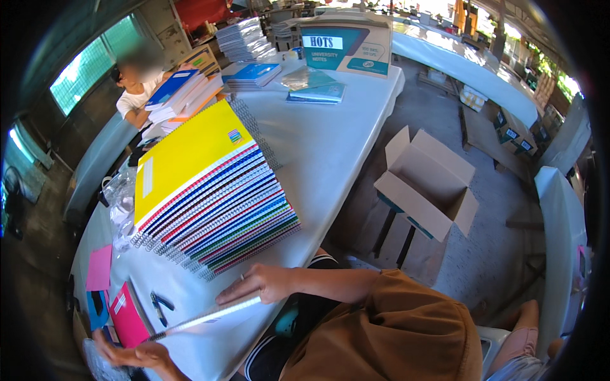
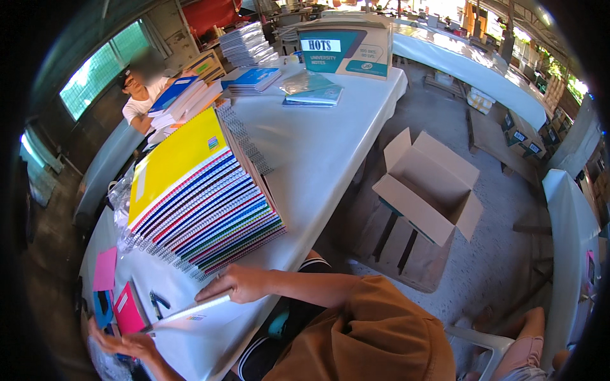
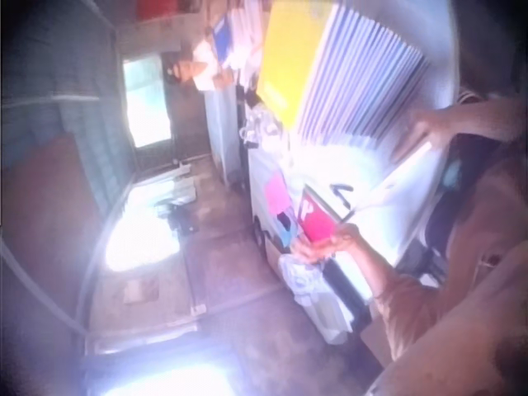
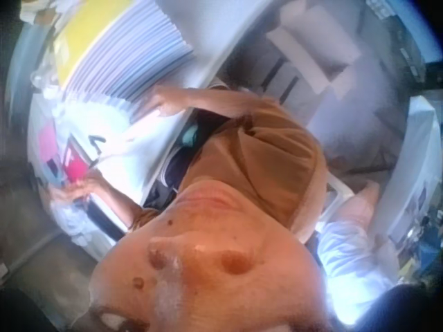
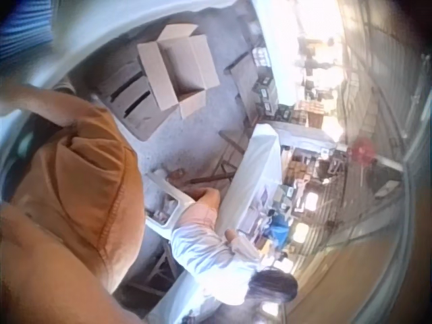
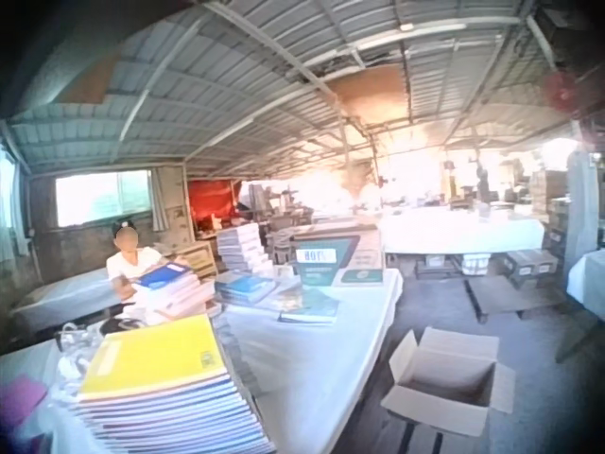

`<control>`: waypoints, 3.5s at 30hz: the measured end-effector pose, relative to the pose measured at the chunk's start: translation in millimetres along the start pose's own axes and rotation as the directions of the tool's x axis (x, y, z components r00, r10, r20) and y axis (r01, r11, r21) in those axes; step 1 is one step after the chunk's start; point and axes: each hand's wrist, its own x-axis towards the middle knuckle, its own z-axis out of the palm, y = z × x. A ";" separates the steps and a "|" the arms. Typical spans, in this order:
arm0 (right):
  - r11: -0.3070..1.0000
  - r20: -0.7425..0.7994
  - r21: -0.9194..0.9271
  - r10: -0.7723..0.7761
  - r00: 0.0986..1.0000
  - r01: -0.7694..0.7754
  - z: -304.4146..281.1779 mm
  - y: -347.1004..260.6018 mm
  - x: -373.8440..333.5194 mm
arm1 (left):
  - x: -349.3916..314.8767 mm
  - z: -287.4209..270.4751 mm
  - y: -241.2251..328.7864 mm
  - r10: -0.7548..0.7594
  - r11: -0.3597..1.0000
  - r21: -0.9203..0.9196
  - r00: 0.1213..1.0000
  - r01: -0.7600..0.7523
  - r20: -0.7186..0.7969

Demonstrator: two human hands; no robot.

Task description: The person assembles spiral notebooks by picking up covers of different colors, threading the spiral binding through the holes by spinning it with their hands, and then stacking the completed notebooks on top of one another.

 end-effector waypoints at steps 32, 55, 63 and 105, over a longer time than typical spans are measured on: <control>0.729 0.045 -0.524 -0.492 0.869 0.440 21.7 23.5 -3.3 | -129.9 -16.0 33.3 0.026 0.984 0.169 0.982 -0.058 0.186; 0.924 -0.030 -0.210 -0.332 0.943 0.319 36.6 -1.4 12.9 | -59.5 5.3 50.9 0.025 0.996 -0.086 0.998 -0.020 0.060; 0.895 -0.048 -0.312 -0.351 0.935 0.320 34.0 -4.7 13.1 | -47.8 3.7 63.5 0.120 0.987 -0.116 0.992 -0.115 0.038; 0.875 -0.063 -0.355 -0.373 0.926 0.329 78.2 -27.5 38.8 | 84.1 41.9 22.7 -0.155 0.966 0.257 0.851 0.025 0.501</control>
